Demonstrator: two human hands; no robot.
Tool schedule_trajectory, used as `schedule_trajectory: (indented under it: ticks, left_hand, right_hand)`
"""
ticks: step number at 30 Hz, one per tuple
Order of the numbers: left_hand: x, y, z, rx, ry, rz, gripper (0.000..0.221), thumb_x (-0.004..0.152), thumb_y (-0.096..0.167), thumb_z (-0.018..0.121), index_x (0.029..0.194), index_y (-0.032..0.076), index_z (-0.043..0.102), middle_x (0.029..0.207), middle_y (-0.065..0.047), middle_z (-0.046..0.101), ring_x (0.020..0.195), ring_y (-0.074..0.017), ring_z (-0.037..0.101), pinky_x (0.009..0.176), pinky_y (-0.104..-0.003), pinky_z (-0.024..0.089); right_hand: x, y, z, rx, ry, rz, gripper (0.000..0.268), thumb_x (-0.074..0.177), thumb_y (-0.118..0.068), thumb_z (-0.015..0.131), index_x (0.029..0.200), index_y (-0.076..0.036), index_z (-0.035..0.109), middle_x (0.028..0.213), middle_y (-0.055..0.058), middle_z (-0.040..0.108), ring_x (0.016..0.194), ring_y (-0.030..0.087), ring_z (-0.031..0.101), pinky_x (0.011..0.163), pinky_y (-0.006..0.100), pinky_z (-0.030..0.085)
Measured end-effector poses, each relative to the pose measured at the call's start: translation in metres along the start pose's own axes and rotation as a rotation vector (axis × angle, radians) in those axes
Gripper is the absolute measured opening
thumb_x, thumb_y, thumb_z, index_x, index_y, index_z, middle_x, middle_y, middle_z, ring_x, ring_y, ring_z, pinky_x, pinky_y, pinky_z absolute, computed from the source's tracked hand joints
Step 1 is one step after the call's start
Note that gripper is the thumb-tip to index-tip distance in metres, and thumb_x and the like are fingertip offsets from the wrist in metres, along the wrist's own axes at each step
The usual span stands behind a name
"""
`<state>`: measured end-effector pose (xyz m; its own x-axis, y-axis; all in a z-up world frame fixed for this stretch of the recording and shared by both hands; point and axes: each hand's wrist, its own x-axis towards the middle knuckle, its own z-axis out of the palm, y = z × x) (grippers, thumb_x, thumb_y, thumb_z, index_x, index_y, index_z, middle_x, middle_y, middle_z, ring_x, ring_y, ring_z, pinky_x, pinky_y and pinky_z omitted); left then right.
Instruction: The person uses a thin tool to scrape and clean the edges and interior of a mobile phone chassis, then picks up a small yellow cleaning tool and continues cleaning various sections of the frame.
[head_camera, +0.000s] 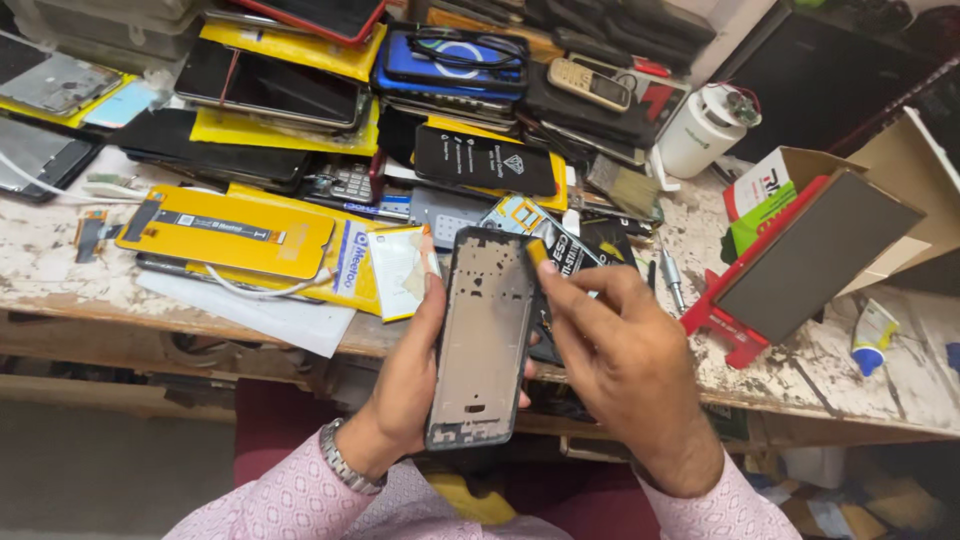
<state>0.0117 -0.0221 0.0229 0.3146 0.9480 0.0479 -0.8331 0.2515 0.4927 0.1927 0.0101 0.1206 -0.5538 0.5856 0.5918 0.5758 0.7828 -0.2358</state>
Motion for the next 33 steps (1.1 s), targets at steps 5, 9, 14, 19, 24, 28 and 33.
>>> schedule_trajectory:
  ticks: [5,9,14,19,24,28,33]
  left_hand:
    - [-0.005,0.011,0.001,-0.021,0.047,0.001,0.082,0.102,0.069,0.02,0.142,0.004,0.052,0.112,-0.018,0.069,0.09,-0.0279,0.073,0.075,-0.044,0.064]
    - [-0.006,0.008,0.005,-0.056,-0.026,0.0,0.084,0.103,0.069,0.02,0.144,0.002,0.05,0.113,-0.021,0.067,0.091,-0.0306,0.072,0.076,-0.047,0.065]
    - [-0.009,0.016,0.011,-0.102,-0.05,-0.007,0.085,0.102,0.07,0.02,0.144,0.002,0.05,0.112,-0.021,0.067,0.091,-0.0323,0.072,0.074,-0.048,0.065]
    - [-0.008,0.016,0.012,-0.098,-0.046,-0.008,0.084,0.102,0.069,0.02,0.142,0.002,0.052,0.11,-0.021,0.067,0.089,-0.0314,0.072,0.072,-0.047,0.065]
    - [-0.008,0.009,0.01,0.02,0.063,-0.016,0.084,0.102,0.069,0.022,0.138,0.001,0.055,0.108,-0.019,0.068,0.085,-0.0274,0.072,0.07,-0.043,0.065]
    - [-0.007,0.001,0.006,0.104,0.119,-0.028,0.08,0.102,0.065,0.024,0.137,0.002,0.056,0.109,-0.016,0.069,0.086,-0.0248,0.073,0.072,-0.04,0.064]
    - [-0.009,0.002,-0.001,0.166,0.139,-0.022,0.077,0.101,0.064,0.025,0.136,0.003,0.057,0.108,-0.015,0.069,0.086,-0.024,0.072,0.071,-0.04,0.064]
  right_hand:
    - [-0.008,-0.01,-0.005,0.063,-0.125,-0.174,0.044,0.082,-0.003,0.075,0.126,-0.01,0.071,0.105,0.008,0.068,0.08,0.02,0.071,0.067,0.032,0.057]
    - [-0.004,0.0,-0.016,-0.017,-0.098,-0.065,0.04,0.083,-0.001,0.077,0.123,-0.009,0.073,0.101,0.009,0.068,0.075,0.02,0.069,0.065,0.032,0.056]
    - [0.0,0.003,-0.026,-0.026,0.032,-0.009,0.037,0.086,0.002,0.075,0.122,-0.006,0.073,0.102,0.009,0.067,0.086,0.022,0.069,0.073,0.031,0.056]
    - [0.002,0.005,-0.026,0.03,0.057,0.042,0.034,0.088,0.003,0.075,0.121,-0.007,0.073,0.102,0.009,0.066,0.084,0.018,0.07,0.072,0.029,0.056]
    - [0.008,0.002,-0.026,-0.015,-0.011,-0.017,0.038,0.085,0.001,0.076,0.122,-0.008,0.074,0.103,0.009,0.066,0.081,0.02,0.068,0.069,0.032,0.055]
    - [0.012,0.002,-0.011,-0.117,-0.05,-0.078,0.038,0.087,-0.002,0.076,0.123,-0.009,0.072,0.104,0.01,0.066,0.077,0.022,0.067,0.068,0.036,0.054]
    - [0.008,0.001,-0.008,-0.145,-0.073,-0.058,0.037,0.084,-0.004,0.076,0.121,-0.009,0.073,0.101,0.01,0.066,0.074,0.025,0.066,0.065,0.039,0.054]
